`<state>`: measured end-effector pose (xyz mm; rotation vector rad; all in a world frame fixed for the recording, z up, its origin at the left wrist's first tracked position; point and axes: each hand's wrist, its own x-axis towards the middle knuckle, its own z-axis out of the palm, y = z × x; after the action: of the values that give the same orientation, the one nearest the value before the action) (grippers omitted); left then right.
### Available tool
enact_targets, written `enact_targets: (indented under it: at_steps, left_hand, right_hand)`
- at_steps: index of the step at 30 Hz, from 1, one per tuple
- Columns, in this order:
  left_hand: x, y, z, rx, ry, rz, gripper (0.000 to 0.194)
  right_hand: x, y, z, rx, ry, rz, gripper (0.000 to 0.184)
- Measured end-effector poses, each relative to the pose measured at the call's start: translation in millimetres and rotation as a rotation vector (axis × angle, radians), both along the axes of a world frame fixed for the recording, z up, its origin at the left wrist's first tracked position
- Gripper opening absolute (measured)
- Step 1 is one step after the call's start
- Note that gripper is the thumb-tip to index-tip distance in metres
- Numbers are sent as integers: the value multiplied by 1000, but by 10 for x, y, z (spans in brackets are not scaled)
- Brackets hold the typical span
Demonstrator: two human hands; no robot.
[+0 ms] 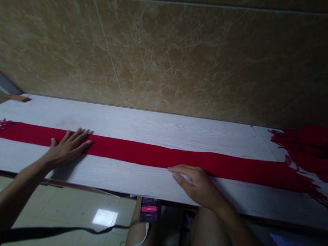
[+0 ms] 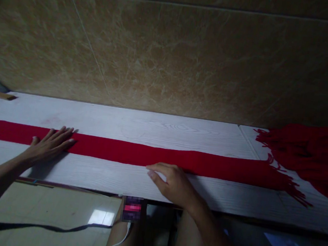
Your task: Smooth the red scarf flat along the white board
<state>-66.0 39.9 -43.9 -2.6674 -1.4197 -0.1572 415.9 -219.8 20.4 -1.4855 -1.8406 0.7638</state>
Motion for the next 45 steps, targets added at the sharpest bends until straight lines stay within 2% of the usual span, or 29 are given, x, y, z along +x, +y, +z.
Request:
enact_targets:
  at_steps: [2,4,5,8,11,13,16,21,28,35,37,41,45]
  left_hand:
    - [142,-41,92,-25,-45,68,54]
    - [472,-147,233,-18,-139,183,58]
    - [701,-227,308,-24,-160,183,60]
    - [1524,-531,485,-125,-96,-64,62]
    - [2298,-833,517,-199,-76,-278,59]
    - [2671,-998,469,-242,-61,-390,59]
    - [2972,-1171,362,-289,-62,-513,60]
    - [2992,-1246,270,-329,-75,-524,66]
    - [2851,-1240,323,-361,-47,-427,62]
    - [2775,-1240,349,-341,-64,-429,54]
    - [2760,-1249,360,-329,-73,-395,52]
    - [2763,-1262,365,-311,-73,-302,54]
    - [2775,-1265,357,-327,-65,-291,58]
  right_hand:
    - [263,77,13,86,-14,-133,46]
    - [518,184,-27,176,-163,-247,50]
    - [628,237,-66,189,-269,-270,53]
    - [842,355,-218,90,-564,-263,55]
    - [883,404,-344,3,-706,-253,56]
    - [858,417,-387,-30,-748,-263,57]
    - [825,437,-408,-64,-797,-271,59]
    - [856,469,-413,-81,-811,-269,61]
    - [878,465,-436,-71,-817,-274,61]
    - [875,470,-440,-58,-799,-269,62]
    - [876,474,-444,-61,-799,-271,62]
    - [872,480,-437,-70,-796,-272,62]
    - [856,480,-402,-87,-796,-272,60]
